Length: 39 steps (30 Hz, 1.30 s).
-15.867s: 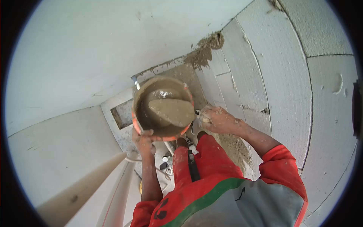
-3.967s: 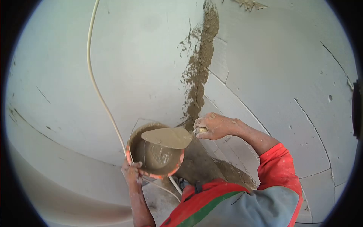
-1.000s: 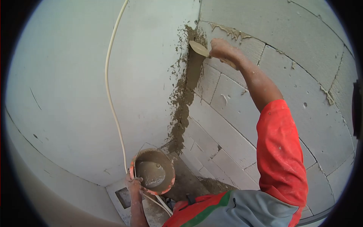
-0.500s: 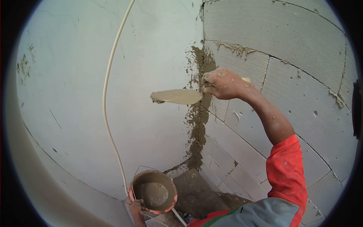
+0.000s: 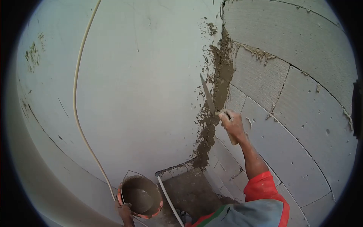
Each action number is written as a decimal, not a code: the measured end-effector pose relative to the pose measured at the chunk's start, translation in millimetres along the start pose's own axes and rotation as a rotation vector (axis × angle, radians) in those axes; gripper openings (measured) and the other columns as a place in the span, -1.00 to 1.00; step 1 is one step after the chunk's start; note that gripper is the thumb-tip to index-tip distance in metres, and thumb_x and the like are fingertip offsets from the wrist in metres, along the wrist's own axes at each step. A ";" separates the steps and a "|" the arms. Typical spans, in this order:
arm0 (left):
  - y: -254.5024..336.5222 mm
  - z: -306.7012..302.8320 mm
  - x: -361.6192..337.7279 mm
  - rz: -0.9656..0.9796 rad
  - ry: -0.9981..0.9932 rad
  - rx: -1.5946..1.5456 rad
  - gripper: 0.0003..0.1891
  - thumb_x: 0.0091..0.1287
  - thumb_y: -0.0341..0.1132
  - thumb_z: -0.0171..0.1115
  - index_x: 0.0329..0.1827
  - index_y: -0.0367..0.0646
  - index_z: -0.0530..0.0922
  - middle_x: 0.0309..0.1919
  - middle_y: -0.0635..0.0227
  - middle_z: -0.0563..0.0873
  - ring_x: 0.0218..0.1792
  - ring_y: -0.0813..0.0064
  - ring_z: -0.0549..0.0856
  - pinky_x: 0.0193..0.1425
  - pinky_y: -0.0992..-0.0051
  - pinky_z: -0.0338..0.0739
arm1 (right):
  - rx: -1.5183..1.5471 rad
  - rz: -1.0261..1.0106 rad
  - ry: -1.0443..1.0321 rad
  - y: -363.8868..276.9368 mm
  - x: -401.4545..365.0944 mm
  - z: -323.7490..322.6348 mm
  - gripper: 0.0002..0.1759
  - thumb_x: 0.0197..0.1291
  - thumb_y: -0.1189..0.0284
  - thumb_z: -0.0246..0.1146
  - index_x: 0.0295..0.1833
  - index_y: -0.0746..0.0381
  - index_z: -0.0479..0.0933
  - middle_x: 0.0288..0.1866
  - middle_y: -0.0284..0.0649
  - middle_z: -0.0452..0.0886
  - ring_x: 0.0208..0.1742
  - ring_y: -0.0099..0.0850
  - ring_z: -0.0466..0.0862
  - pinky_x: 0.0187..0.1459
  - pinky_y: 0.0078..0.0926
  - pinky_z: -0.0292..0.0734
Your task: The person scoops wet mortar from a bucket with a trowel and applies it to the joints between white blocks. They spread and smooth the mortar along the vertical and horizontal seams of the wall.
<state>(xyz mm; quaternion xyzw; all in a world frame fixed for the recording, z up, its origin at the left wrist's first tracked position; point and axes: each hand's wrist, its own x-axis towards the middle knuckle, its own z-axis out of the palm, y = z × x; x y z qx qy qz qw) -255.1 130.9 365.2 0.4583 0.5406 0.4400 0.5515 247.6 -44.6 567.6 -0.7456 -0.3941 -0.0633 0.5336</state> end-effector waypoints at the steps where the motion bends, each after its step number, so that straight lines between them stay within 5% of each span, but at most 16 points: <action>1: 21.7 9.8 -13.3 -0.057 -0.006 -0.009 -0.36 -0.14 -0.64 -0.02 0.18 -0.31 0.46 -0.34 0.23 0.64 -0.79 0.39 0.53 -0.87 0.47 0.41 | -0.040 0.076 -0.097 5.3 -16.4 2.9 -0.73 0.22 0.36 0.21 -0.14 0.38 0.58 -0.42 -0.05 0.62 -0.38 -0.30 0.65 -0.25 -0.30 0.53; 6: 38.3 43.3 -20.4 -0.141 -0.201 -0.029 -0.19 -0.04 -0.62 -0.08 0.46 -0.20 0.28 0.03 0.10 0.65 -0.81 0.49 0.54 -0.82 0.61 0.45 | -0.378 0.111 -0.643 5.2 -81.7 22.0 -0.69 0.13 0.38 0.25 -0.09 0.37 0.51 -0.21 0.10 0.61 -0.10 0.03 0.62 -0.03 -0.15 0.50; 7: 30.4 50.4 -18.7 -0.120 -0.159 -0.058 -0.32 0.00 -0.64 -0.03 0.33 -0.25 0.39 -0.51 0.25 0.59 -0.87 0.47 0.44 -0.86 0.50 0.38 | -0.432 0.075 -0.805 4.5 -94.4 30.6 -0.69 0.11 0.41 0.25 -0.08 0.36 0.49 -0.20 0.10 0.59 -0.08 0.03 0.62 -0.03 -0.14 0.51; 9: 21.6 64.6 -14.9 -0.192 -0.089 0.080 -0.50 0.03 -0.61 0.08 0.13 -0.31 0.48 -0.57 0.26 0.57 -0.85 0.46 0.46 -0.84 0.43 0.39 | -0.521 -0.283 -0.981 17.9 -120.6 54.9 -0.68 0.04 0.46 0.25 -0.06 0.35 0.47 -0.23 0.08 0.59 -0.11 0.03 0.64 -0.09 -0.09 0.55; 12: 29.7 96.2 -18.7 -0.150 -0.153 0.196 -0.36 -0.01 -0.60 0.15 0.28 -0.26 0.48 -0.62 0.36 0.53 -0.78 0.48 0.49 -0.77 0.44 0.42 | -0.778 -0.459 -1.101 -1.5 -149.5 92.8 -0.76 0.06 0.49 0.22 -0.13 0.33 0.47 -0.12 0.09 0.55 -0.18 0.02 0.64 -0.17 -0.06 0.57; 15: -20.4 122.2 7.2 0.253 -0.200 0.311 -0.35 -0.05 -0.59 0.16 0.26 -0.27 0.52 -0.58 0.35 0.57 -0.72 0.52 0.53 -0.75 0.48 0.41 | -0.822 -0.551 -0.918 20.4 -158.8 149.0 -0.83 0.03 0.52 0.20 -0.22 0.31 0.51 -0.27 0.03 0.61 -0.28 0.01 0.67 -0.27 -0.05 0.59; 19: 17.1 154.0 -14.9 0.058 -0.269 0.317 -0.37 -0.07 -0.62 0.16 0.22 -0.32 0.53 -0.56 0.35 0.59 -0.70 0.52 0.54 -0.76 0.47 0.41 | -0.649 -0.460 -1.038 54.9 -181.8 156.8 -0.84 0.00 0.48 0.23 -0.28 0.31 0.54 -0.36 0.04 0.65 -0.23 0.01 0.70 -0.24 -0.07 0.61; 21: 7.3 158.2 -9.0 0.044 -0.282 0.271 -0.39 -0.06 -0.62 0.16 0.20 -0.32 0.54 -0.56 0.35 0.58 -0.73 0.51 0.52 -0.80 0.46 0.42 | -0.659 -0.195 -1.111 63.3 -198.2 134.0 -0.75 0.05 0.41 0.24 -0.21 0.38 0.52 -0.30 0.13 0.64 -0.16 0.05 0.68 -0.17 -0.04 0.59; 24: 11.8 159.5 -3.2 -0.074 -0.290 0.185 -0.40 -0.03 -0.64 0.14 0.21 -0.34 0.50 -0.59 0.31 0.57 -0.81 0.46 0.48 -0.86 0.44 0.40 | -0.526 -0.027 -0.865 66.3 -215.5 98.8 -0.67 0.12 0.34 0.24 -0.13 0.39 0.48 -0.29 0.15 0.62 -0.15 0.13 0.65 -0.12 0.00 0.56; 27: 22.5 160.4 -10.9 -0.183 -0.322 0.070 -0.40 -0.01 -0.65 0.11 0.23 -0.34 0.46 -0.61 0.29 0.55 -0.84 0.44 0.47 -0.86 0.43 0.39 | -0.574 -0.079 -0.877 100.3 -209.6 95.7 -0.63 0.15 0.29 0.24 -0.07 0.36 0.47 -0.25 0.11 0.63 -0.12 0.11 0.64 -0.06 -0.01 0.54; 34: 20.0 115.4 -6.6 -0.185 -0.261 -0.098 -0.34 0.01 -0.66 0.03 0.32 -0.32 0.37 -0.47 0.19 0.64 -0.85 0.43 0.49 -0.80 0.45 0.49 | -0.440 -0.402 -0.911 43.7 -138.2 65.2 -0.63 0.07 0.28 0.29 -0.11 0.33 0.50 -0.20 0.06 0.62 -0.09 0.04 0.63 -0.03 -0.06 0.54; 35: 31.0 112.3 -16.7 -0.059 -0.304 -0.181 -0.32 0.00 -0.66 0.01 0.34 -0.27 0.37 -0.39 0.13 0.69 -0.85 0.42 0.51 -0.82 0.47 0.49 | -0.399 -0.482 -0.916 29.9 -120.6 58.4 -0.63 0.05 0.29 0.29 -0.12 0.33 0.50 -0.21 0.06 0.61 -0.11 0.04 0.62 -0.03 -0.07 0.54; 39: 36.2 85.5 -20.5 -0.093 -0.145 -0.120 -0.29 -0.06 -0.65 0.01 0.32 -0.22 0.41 -0.36 0.15 0.67 -0.89 0.44 0.45 -0.87 0.46 0.45 | -0.349 -0.471 -0.936 -84.9 -50.3 12.4 -0.65 0.07 0.27 0.34 -0.17 0.32 0.54 -0.29 -0.03 0.60 -0.19 -0.02 0.60 -0.11 -0.19 0.51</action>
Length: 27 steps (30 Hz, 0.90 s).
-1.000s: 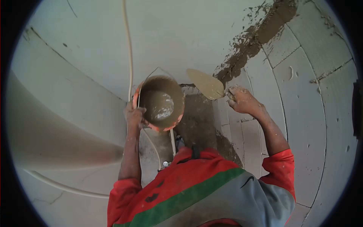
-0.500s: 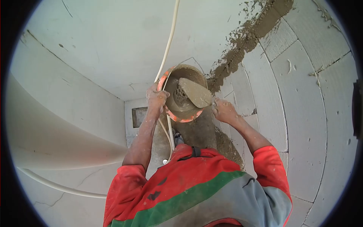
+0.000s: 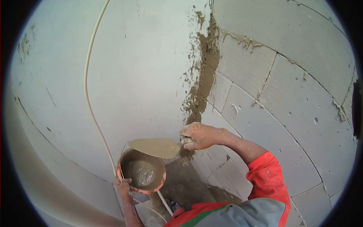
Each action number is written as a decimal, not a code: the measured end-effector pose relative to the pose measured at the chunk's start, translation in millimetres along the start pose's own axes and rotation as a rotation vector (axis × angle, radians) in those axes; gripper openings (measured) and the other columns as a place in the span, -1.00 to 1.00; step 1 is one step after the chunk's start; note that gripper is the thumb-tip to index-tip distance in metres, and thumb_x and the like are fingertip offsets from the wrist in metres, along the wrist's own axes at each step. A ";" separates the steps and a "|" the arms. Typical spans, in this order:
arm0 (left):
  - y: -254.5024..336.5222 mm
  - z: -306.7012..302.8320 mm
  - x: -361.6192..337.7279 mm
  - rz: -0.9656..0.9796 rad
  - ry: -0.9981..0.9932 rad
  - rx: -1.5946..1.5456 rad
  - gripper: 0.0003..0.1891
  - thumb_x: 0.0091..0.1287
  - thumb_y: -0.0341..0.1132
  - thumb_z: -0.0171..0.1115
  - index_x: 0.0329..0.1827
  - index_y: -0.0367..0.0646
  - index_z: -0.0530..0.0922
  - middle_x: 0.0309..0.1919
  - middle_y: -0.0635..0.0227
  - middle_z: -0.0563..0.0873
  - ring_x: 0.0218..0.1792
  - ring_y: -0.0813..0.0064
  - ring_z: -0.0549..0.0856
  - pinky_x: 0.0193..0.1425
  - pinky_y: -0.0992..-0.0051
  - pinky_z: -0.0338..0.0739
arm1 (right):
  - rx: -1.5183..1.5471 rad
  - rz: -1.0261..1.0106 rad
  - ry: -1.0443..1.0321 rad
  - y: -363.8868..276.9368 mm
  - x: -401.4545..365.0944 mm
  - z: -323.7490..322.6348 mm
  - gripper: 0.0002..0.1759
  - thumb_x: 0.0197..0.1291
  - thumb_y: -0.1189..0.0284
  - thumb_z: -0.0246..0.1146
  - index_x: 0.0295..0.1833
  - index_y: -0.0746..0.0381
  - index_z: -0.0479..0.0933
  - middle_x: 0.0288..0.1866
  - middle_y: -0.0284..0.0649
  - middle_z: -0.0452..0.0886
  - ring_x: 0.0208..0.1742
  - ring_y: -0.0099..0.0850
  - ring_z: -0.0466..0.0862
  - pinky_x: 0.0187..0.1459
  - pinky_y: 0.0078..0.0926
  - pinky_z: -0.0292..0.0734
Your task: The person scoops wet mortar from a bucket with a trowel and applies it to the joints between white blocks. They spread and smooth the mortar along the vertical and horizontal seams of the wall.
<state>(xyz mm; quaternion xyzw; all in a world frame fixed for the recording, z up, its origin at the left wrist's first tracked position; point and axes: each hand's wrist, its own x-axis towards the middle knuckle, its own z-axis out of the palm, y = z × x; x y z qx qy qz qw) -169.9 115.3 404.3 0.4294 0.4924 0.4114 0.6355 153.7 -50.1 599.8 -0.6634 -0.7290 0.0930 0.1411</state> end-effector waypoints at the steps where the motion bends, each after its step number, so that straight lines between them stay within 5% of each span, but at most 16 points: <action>1: -1.0 -5.7 1.9 0.035 0.012 -0.001 -0.29 -0.07 -0.65 0.02 0.31 -0.23 0.41 -0.39 0.17 0.65 -0.88 0.44 0.45 -0.89 0.46 0.43 | 0.035 -0.014 -0.013 -6.3 10.4 -29.0 -0.66 0.07 0.26 0.34 -0.19 0.31 0.55 -0.33 -0.04 0.60 -0.23 -0.03 0.61 -0.15 -0.22 0.51; 5: -9.3 -19.0 3.8 0.088 0.165 0.052 -0.35 -0.08 -0.66 0.03 0.23 -0.27 0.45 -0.46 0.24 0.59 -0.85 0.45 0.46 -0.91 0.45 0.39 | 0.212 -0.085 0.255 12.8 32.2 -113.9 -0.70 0.11 0.27 0.35 -0.29 0.33 0.57 -0.48 -0.23 0.59 -0.43 -0.43 0.62 -0.32 -0.44 0.51; 7: -17.1 -24.8 14.5 0.098 0.200 0.070 -0.34 -0.10 -0.67 0.03 0.23 -0.31 0.44 -0.41 0.20 0.61 -0.79 0.41 0.51 -0.88 0.43 0.42 | 0.645 -0.039 0.461 53.6 46.4 -139.4 -0.74 0.13 0.33 0.30 -0.30 0.36 0.60 -0.41 -0.17 0.63 -0.48 -0.50 0.61 -0.40 -0.43 0.55; 8: -17.7 -32.3 19.3 0.089 0.178 0.074 -0.31 -0.12 -0.68 0.04 0.25 -0.34 0.44 -0.35 0.15 0.63 -0.74 0.36 0.56 -0.85 0.42 0.44 | 0.660 0.012 0.779 91.0 69.2 -149.2 -0.75 0.17 0.34 0.28 -0.27 0.35 0.62 -0.42 -0.17 0.63 -0.50 -0.52 0.60 -0.44 -0.46 0.54; 9: -24.1 -39.8 14.1 0.054 0.151 0.092 -0.29 -0.14 -0.69 0.04 0.27 -0.37 0.43 -0.29 0.10 0.66 -0.68 0.31 0.61 -0.82 0.41 0.47 | 0.670 0.098 1.084 121.2 83.1 -147.3 -0.76 0.20 0.34 0.26 -0.24 0.33 0.64 -0.44 -0.17 0.64 -0.52 -0.53 0.60 -0.47 -0.49 0.53; 12: -34.5 -46.8 12.3 0.007 0.151 0.181 -0.28 -0.12 -0.70 0.04 0.28 -0.31 0.43 -0.29 0.06 0.66 -0.72 0.31 0.59 -0.83 0.41 0.45 | 0.384 0.345 1.161 124.1 40.6 -48.8 -0.71 0.19 0.31 0.27 -0.20 0.36 0.64 -0.49 -0.20 0.62 -0.54 -0.53 0.60 -0.51 -0.50 0.51; 14: -12.5 -32.3 -3.4 -0.060 0.135 0.148 -0.31 -0.10 -0.70 0.04 0.27 -0.27 0.44 -0.29 0.03 0.65 -0.76 0.31 0.57 -0.83 0.40 0.45 | 0.384 0.434 0.849 121.0 5.2 28.8 -0.70 0.13 0.31 0.30 -0.21 0.37 0.64 -0.49 -0.12 0.63 -0.48 -0.47 0.63 -0.39 -0.42 0.55; 15: -8.6 -27.1 -12.3 -0.098 0.129 0.130 -0.32 -0.09 -0.70 0.03 0.26 -0.25 0.45 -0.30 0.02 0.65 -0.77 0.31 0.56 -0.83 0.40 0.45 | 0.355 0.509 0.716 115.7 -9.1 54.5 -0.70 0.11 0.30 0.30 -0.24 0.37 0.63 -0.45 -0.02 0.66 -0.41 -0.27 0.68 -0.24 -0.31 0.58; 17: -12.5 -22.7 -12.2 -0.098 0.111 0.154 -0.35 -0.07 -0.70 0.03 0.23 -0.24 0.45 -0.35 0.05 0.65 -0.81 0.32 0.54 -0.84 0.41 0.43 | 0.206 0.592 0.472 115.4 -26.1 79.3 -0.67 0.11 0.29 0.32 -0.30 0.41 0.60 -0.42 0.00 0.65 -0.45 -0.27 0.69 -0.33 -0.31 0.58; 20: -27.1 -18.9 0.4 -0.080 0.033 0.151 -0.42 -0.05 -0.70 0.03 0.15 -0.24 0.48 -0.44 0.12 0.64 -0.84 0.33 0.52 -0.87 0.42 0.37 | -0.236 0.590 0.278 131.9 -34.3 71.6 -0.67 0.06 0.27 0.29 -0.26 0.37 0.64 -0.33 0.06 0.70 -0.24 0.00 0.70 -0.02 -0.09 0.57; 24: -37.3 -11.6 0.3 -0.078 -0.010 0.148 -0.52 -0.07 -0.69 0.05 0.01 -0.29 0.55 -0.49 0.21 0.64 -0.72 0.31 0.59 -0.69 0.39 0.48 | -0.518 0.677 -0.109 138.1 -3.0 -13.8 -0.69 0.08 0.33 0.23 -0.17 0.33 0.67 -0.09 0.10 0.69 -0.03 -0.03 0.70 -0.02 -0.15 0.62; 27: -101.4 -22.8 39.1 0.079 -0.040 0.214 -0.46 -0.11 -0.67 0.04 0.06 -0.31 0.50 -0.50 0.26 0.61 -0.77 0.41 0.51 -0.78 0.46 0.37 | -0.732 0.728 -0.232 146.6 37.3 -69.9 -0.70 0.10 0.35 0.23 -0.09 0.25 0.69 -0.02 0.00 0.69 0.03 -0.10 0.70 -0.02 -0.22 0.65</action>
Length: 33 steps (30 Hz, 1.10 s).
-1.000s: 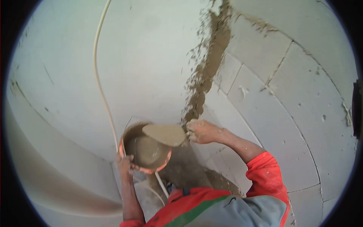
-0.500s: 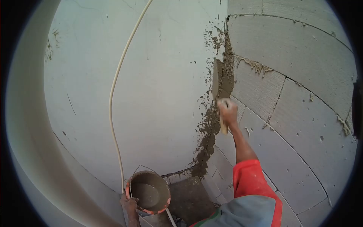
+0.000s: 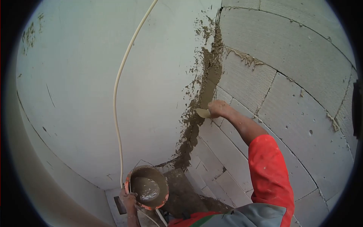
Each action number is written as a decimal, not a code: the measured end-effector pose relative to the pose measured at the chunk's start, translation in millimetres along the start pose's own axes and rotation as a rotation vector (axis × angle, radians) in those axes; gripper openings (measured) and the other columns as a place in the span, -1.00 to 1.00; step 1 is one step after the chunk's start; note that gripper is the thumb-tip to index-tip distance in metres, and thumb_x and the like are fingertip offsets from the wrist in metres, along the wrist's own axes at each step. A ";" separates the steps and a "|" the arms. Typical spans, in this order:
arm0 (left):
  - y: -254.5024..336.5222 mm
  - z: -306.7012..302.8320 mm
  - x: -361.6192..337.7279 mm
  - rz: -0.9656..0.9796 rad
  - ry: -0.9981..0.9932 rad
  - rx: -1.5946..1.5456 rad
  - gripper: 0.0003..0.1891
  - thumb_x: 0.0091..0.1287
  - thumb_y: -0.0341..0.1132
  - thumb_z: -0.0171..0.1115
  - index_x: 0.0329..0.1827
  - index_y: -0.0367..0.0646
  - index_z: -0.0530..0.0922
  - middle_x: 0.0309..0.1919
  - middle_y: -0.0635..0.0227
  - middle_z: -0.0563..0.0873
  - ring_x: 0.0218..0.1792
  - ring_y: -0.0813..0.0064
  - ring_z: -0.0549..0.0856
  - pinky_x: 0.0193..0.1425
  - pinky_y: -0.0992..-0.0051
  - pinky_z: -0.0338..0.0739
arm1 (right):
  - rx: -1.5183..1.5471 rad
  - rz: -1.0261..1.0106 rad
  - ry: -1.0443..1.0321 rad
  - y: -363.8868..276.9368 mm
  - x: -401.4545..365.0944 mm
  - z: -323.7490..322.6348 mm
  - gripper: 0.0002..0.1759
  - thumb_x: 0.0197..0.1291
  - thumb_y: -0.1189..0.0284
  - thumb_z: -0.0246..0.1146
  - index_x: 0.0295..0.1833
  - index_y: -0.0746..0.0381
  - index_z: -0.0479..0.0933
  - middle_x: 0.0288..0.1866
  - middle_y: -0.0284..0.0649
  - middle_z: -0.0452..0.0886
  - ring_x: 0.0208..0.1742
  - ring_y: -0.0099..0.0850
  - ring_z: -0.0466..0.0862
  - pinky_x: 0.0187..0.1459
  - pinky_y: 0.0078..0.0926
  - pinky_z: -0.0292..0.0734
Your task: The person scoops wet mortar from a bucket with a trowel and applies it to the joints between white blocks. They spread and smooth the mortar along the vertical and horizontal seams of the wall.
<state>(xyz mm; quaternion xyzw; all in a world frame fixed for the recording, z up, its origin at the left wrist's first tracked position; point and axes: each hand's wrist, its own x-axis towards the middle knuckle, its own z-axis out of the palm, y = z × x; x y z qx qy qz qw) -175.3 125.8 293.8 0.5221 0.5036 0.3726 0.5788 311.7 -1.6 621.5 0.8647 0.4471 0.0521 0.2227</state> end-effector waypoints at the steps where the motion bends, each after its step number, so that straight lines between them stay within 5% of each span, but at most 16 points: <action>1: -14.7 2.0 6.1 0.032 0.000 0.017 -0.45 -0.13 -0.67 0.05 0.07 -0.32 0.50 -0.50 0.27 0.61 -0.77 0.43 0.50 -0.79 0.47 0.35 | -0.064 0.047 0.033 8.8 15.0 -11.8 -0.70 0.11 0.36 0.24 -0.07 0.23 0.69 -0.02 -0.04 0.70 0.03 -0.13 0.71 -0.02 -0.23 0.65; 8: -50.3 4.8 16.4 0.159 0.047 0.044 -0.51 -0.21 -0.65 0.11 -0.07 -0.33 0.58 -0.45 0.28 0.65 -0.63 0.39 0.60 -0.66 0.44 0.43 | -0.169 0.360 0.165 55.2 -5.9 -221.8 -0.68 0.01 0.44 0.36 -0.04 0.14 0.70 -0.02 -0.20 0.72 0.03 -0.26 0.71 -0.06 -0.25 0.64; 12: 12.8 3.0 -12.6 -0.028 0.013 0.103 -0.39 -0.27 -0.62 0.17 0.03 -0.36 0.59 -0.34 0.21 0.69 -0.33 0.29 0.68 -0.13 0.39 0.56 | -0.087 0.480 0.350 73.1 -32.4 -291.2 -0.72 -0.08 0.54 0.36 -0.15 0.26 0.70 -0.07 -0.03 0.71 0.01 -0.16 0.71 -0.03 -0.21 0.62; 13: -5.4 -4.2 -1.7 0.019 -0.034 0.272 -0.34 -0.16 -0.56 0.19 0.19 -0.28 0.48 -0.30 0.13 0.67 -0.31 0.27 0.66 -0.16 0.37 0.57 | -0.048 0.519 0.352 74.6 -40.1 -303.8 -0.71 -0.07 0.53 0.36 -0.14 0.27 0.70 -0.06 -0.02 0.71 0.02 -0.15 0.70 -0.02 -0.20 0.61; 15: -60.9 -20.9 29.1 0.124 -0.128 0.604 -0.19 0.05 -0.43 0.23 0.49 -0.13 0.24 -0.21 -0.02 0.63 -0.25 0.23 0.63 -0.23 0.35 0.58 | -0.014 0.572 0.380 76.5 -48.7 -310.6 -0.69 -0.06 0.53 0.36 -0.11 0.27 0.69 -0.04 -0.01 0.70 0.04 -0.14 0.69 0.00 -0.19 0.61; 18: -68.1 -25.4 32.1 0.241 -0.013 0.866 -0.19 0.02 -0.38 0.28 0.45 -0.23 0.28 -0.06 -0.16 0.60 -0.07 0.10 0.63 -0.02 0.26 0.57 | -0.018 0.591 0.470 71.9 -53.2 -309.3 -0.65 -0.03 0.52 0.34 -0.03 0.24 0.67 0.03 -0.01 0.67 0.09 -0.13 0.67 0.02 -0.19 0.60; 21: 44.6 -22.6 -23.7 0.067 -0.065 0.763 -0.21 0.04 -0.36 0.29 0.43 -0.27 0.29 0.00 -0.20 0.60 0.03 0.00 0.62 0.14 0.19 0.51 | -0.035 0.595 0.548 68.4 -55.3 -296.6 -0.61 0.06 0.51 0.29 0.07 0.18 0.63 0.13 -0.04 0.63 0.14 -0.12 0.64 0.04 -0.18 0.61; 24: 79.6 -34.3 -40.2 -0.098 -0.179 0.425 -0.24 0.08 -0.35 0.27 0.44 -0.25 0.28 0.04 -0.21 0.60 0.11 -0.01 0.59 0.26 0.19 0.44 | -0.072 0.591 0.612 73.2 -63.7 -282.7 -0.64 0.15 0.52 0.20 0.10 0.18 0.60 0.17 -0.07 0.60 0.16 -0.10 0.63 0.05 -0.17 0.62; 27: -19.7 -48.6 8.8 0.325 -0.004 0.673 -0.23 0.10 -0.39 0.23 0.47 -0.25 0.24 -0.01 -0.12 0.62 -0.01 0.01 0.62 0.14 0.22 0.51 | -0.117 0.545 0.742 78.5 -69.3 -265.2 -0.69 0.20 0.52 0.14 0.05 0.23 0.59 0.13 -0.09 0.61 0.14 -0.10 0.63 0.04 -0.17 0.62; 30: -63.0 -54.9 26.9 0.433 0.102 0.554 -0.23 0.12 -0.42 0.20 0.48 -0.24 0.21 -0.06 -0.03 0.63 -0.12 0.09 0.64 -0.01 0.29 0.58 | -0.153 0.475 0.828 77.0 -81.0 -247.4 -0.76 0.20 0.52 0.13 -0.05 0.27 0.61 -0.02 -0.09 0.67 0.05 -0.11 0.67 -0.01 -0.18 0.63; 33: 26.5 -49.7 -22.5 -0.038 0.036 0.185 -0.24 0.17 -0.42 0.18 0.50 -0.22 0.18 -0.07 0.05 0.62 -0.23 0.21 0.66 -0.15 0.36 0.61 | -0.047 0.400 0.880 68.9 -91.5 -226.1 -0.81 0.18 0.45 0.20 -0.15 0.30 0.63 -0.18 -0.09 0.70 -0.12 -0.14 0.70 -0.12 -0.20 0.62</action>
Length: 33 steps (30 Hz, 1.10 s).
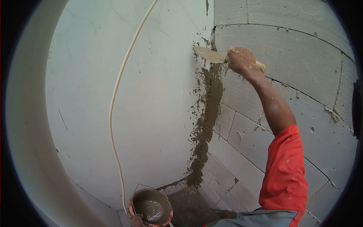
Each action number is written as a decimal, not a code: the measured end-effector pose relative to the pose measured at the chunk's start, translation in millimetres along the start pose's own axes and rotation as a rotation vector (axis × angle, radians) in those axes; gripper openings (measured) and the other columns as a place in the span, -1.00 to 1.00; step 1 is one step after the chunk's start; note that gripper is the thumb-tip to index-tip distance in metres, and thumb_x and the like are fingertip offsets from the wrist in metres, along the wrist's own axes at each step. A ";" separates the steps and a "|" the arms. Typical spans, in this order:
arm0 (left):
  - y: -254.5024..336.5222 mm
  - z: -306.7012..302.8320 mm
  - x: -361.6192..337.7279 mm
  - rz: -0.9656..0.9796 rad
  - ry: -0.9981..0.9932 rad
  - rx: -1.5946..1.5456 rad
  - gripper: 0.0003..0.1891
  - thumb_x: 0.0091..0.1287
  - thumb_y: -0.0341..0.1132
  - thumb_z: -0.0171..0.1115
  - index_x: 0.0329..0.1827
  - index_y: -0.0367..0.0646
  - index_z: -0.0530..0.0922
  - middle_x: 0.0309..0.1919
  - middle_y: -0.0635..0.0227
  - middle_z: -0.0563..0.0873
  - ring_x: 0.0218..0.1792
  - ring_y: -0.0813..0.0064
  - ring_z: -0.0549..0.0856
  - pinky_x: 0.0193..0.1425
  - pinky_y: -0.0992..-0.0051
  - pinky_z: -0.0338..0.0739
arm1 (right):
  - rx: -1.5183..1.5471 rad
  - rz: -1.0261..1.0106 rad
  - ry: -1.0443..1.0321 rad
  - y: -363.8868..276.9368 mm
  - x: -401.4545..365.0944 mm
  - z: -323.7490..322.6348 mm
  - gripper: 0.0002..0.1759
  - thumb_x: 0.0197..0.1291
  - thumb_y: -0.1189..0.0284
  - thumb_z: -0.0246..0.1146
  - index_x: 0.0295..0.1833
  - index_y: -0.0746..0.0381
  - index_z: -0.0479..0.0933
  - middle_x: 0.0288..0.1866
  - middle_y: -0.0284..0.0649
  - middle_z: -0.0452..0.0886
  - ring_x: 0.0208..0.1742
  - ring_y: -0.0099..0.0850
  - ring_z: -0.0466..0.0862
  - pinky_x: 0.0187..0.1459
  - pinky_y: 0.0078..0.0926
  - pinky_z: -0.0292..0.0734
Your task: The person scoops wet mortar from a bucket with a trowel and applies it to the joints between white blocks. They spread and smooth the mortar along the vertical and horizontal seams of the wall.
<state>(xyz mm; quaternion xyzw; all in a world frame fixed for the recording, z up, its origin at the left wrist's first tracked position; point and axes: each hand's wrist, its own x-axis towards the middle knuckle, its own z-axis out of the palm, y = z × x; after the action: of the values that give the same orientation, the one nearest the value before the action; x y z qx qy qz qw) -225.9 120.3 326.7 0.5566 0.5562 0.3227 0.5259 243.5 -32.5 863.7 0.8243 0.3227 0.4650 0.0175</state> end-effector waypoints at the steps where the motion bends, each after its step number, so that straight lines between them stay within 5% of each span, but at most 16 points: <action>1: 15.5 -1.8 -6.5 -0.062 0.002 -0.054 -0.25 0.16 -0.42 0.18 0.49 -0.23 0.19 -0.08 0.06 0.63 -0.23 0.21 0.66 -0.15 0.36 0.61 | 0.089 0.001 0.024 0.1 -8.8 7.4 -0.80 0.16 0.42 0.24 -0.17 0.31 0.63 -0.25 -0.10 0.71 -0.20 -0.18 0.71 -0.17 -0.24 0.61; 5: 27.7 -3.0 -0.7 -0.067 0.038 -0.138 -0.29 0.10 -0.45 0.17 0.42 -0.25 0.25 -0.12 0.08 0.64 -0.25 0.22 0.66 -0.15 0.36 0.60 | 0.729 -0.035 -0.153 -5.8 -44.6 4.0 -0.64 0.08 0.20 0.39 -0.23 0.32 0.65 -0.29 -0.09 0.69 -0.24 -0.21 0.69 -0.15 -0.28 0.57; 8: 31.1 -4.4 5.0 -0.056 0.078 -0.160 -0.31 0.06 -0.48 0.17 0.37 -0.26 0.29 -0.15 0.10 0.65 -0.27 0.23 0.67 -0.16 0.37 0.60 | 1.156 -0.203 -0.136 -9.6 -58.7 22.3 -0.64 0.08 0.28 0.41 -0.18 0.38 0.65 -0.49 -0.28 0.61 -0.44 -0.58 0.56 -0.37 -0.57 0.47; 12: 29.6 -7.3 7.9 -0.064 0.110 -0.186 -0.34 0.01 -0.51 0.17 0.31 -0.28 0.35 -0.19 0.12 0.66 -0.29 0.25 0.67 -0.16 0.37 0.59 | 1.692 -0.204 -0.330 -4.5 -43.9 57.4 -0.74 0.13 0.34 0.36 -0.22 0.36 0.66 -0.46 -0.34 0.62 -0.47 -0.57 0.57 -0.41 -0.54 0.46; 15: 25.7 -7.4 7.8 -0.079 0.116 -0.194 -0.36 -0.03 -0.53 0.17 0.26 -0.29 0.40 -0.22 0.14 0.66 -0.30 0.26 0.67 -0.17 0.37 0.59 | 1.600 0.317 -0.053 -9.0 -3.8 86.0 -0.74 0.18 0.38 0.29 -0.20 0.40 0.65 -0.49 -0.22 0.63 -0.50 -0.49 0.58 -0.43 -0.48 0.48; 18: 24.6 -7.4 6.7 -0.087 0.111 -0.195 -0.37 -0.07 -0.55 0.16 0.21 -0.31 0.44 -0.25 0.16 0.67 -0.32 0.27 0.67 -0.17 0.38 0.58 | 1.026 0.410 0.329 -25.8 -20.4 114.4 -0.72 0.21 0.38 0.22 -0.21 0.43 0.63 -0.47 -0.05 0.64 -0.52 -0.40 0.60 -0.40 -0.36 0.51; 20: 18.7 -4.7 7.7 -0.087 0.111 -0.205 -0.38 -0.10 -0.56 0.16 0.18 -0.32 0.47 -0.27 0.17 0.68 -0.33 0.28 0.68 -0.17 0.38 0.58 | 0.932 0.099 0.328 -40.1 -76.4 120.4 -0.70 0.22 0.33 0.20 -0.28 0.40 0.63 -0.44 0.07 0.64 -0.48 -0.28 0.63 -0.34 -0.25 0.52; 22: 10.8 -1.7 8.4 -0.087 0.111 -0.221 -0.39 -0.12 -0.58 0.16 0.15 -0.33 0.50 -0.29 0.18 0.68 -0.34 0.28 0.68 -0.18 0.38 0.58 | 1.129 0.250 -0.066 -55.4 -133.8 108.1 -0.71 0.19 0.30 0.20 -0.26 0.35 0.63 -0.36 0.05 0.66 -0.38 -0.25 0.66 -0.27 -0.20 0.52; 26: -13.6 8.5 19.3 -0.040 0.117 -0.244 -0.41 -0.18 -0.61 0.16 0.09 -0.35 0.56 -0.32 0.21 0.69 -0.36 0.30 0.68 -0.18 0.39 0.57 | 1.107 -0.107 -0.692 -77.1 -225.4 116.8 -0.66 0.10 0.35 0.22 -0.17 0.45 0.55 -0.21 0.06 0.65 -0.31 -0.15 0.68 -0.21 -0.21 0.56; 27: -18.8 17.7 24.5 -0.061 0.204 -0.038 -0.46 -0.09 -0.61 0.14 0.10 -0.32 0.56 -0.34 0.19 0.69 -0.39 0.32 0.69 -0.29 0.36 0.58 | 0.979 -0.299 -0.722 -88.8 -242.7 126.9 -0.66 0.10 0.37 0.22 -0.13 0.44 0.52 -0.22 0.05 0.63 -0.31 -0.13 0.68 -0.23 -0.19 0.56; 28: 65.4 25.6 -20.7 -0.147 0.071 -0.039 -0.48 -0.06 -0.62 0.14 0.09 -0.30 0.57 -0.34 0.18 0.69 -0.46 0.33 0.69 -0.45 0.36 0.56 | 0.865 -0.505 -0.770 -109.1 -268.8 139.4 -0.66 0.10 0.40 0.22 -0.08 0.43 0.49 -0.23 0.03 0.61 -0.30 -0.11 0.68 -0.25 -0.17 0.57; 29: 56.3 32.8 -5.5 0.019 0.034 -0.002 -0.48 -0.05 -0.62 0.13 0.09 -0.29 0.58 -0.36 0.19 0.69 -0.55 0.36 0.67 -0.56 0.39 0.53 | 0.771 -0.727 -0.816 -130.7 -299.6 137.9 -0.65 0.10 0.43 0.22 -0.04 0.41 0.45 -0.25 0.01 0.58 -0.29 -0.09 0.68 -0.26 -0.15 0.57; 32: 51.6 52.3 3.0 0.047 -0.058 0.024 -0.50 -0.05 -0.58 0.13 0.06 -0.32 0.59 -0.47 0.24 0.66 -0.60 0.39 0.64 -0.60 0.44 0.51 | 0.628 -0.920 -0.827 -183.0 -355.5 136.0 -0.64 -0.06 0.51 0.25 -0.09 0.39 0.45 -0.22 0.05 0.52 -0.31 -0.03 0.67 -0.35 -0.09 0.59; 33: 79.5 56.1 -7.4 -0.125 -0.122 0.028 -0.45 -0.06 -0.58 0.13 0.12 -0.29 0.58 -0.48 0.27 0.65 -0.62 0.41 0.63 -0.63 0.45 0.50 | 0.678 -0.910 -0.750 -199.6 -374.4 146.3 -0.66 -0.06 0.51 0.25 -0.11 0.37 0.46 -0.24 0.04 0.54 -0.32 -0.03 0.67 -0.35 -0.09 0.59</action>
<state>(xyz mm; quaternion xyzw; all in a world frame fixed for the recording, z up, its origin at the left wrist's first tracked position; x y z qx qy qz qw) -151.9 114.2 390.1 0.5467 0.5611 0.2469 0.5703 119.8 -40.1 432.3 0.6719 0.7373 -0.0325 0.0625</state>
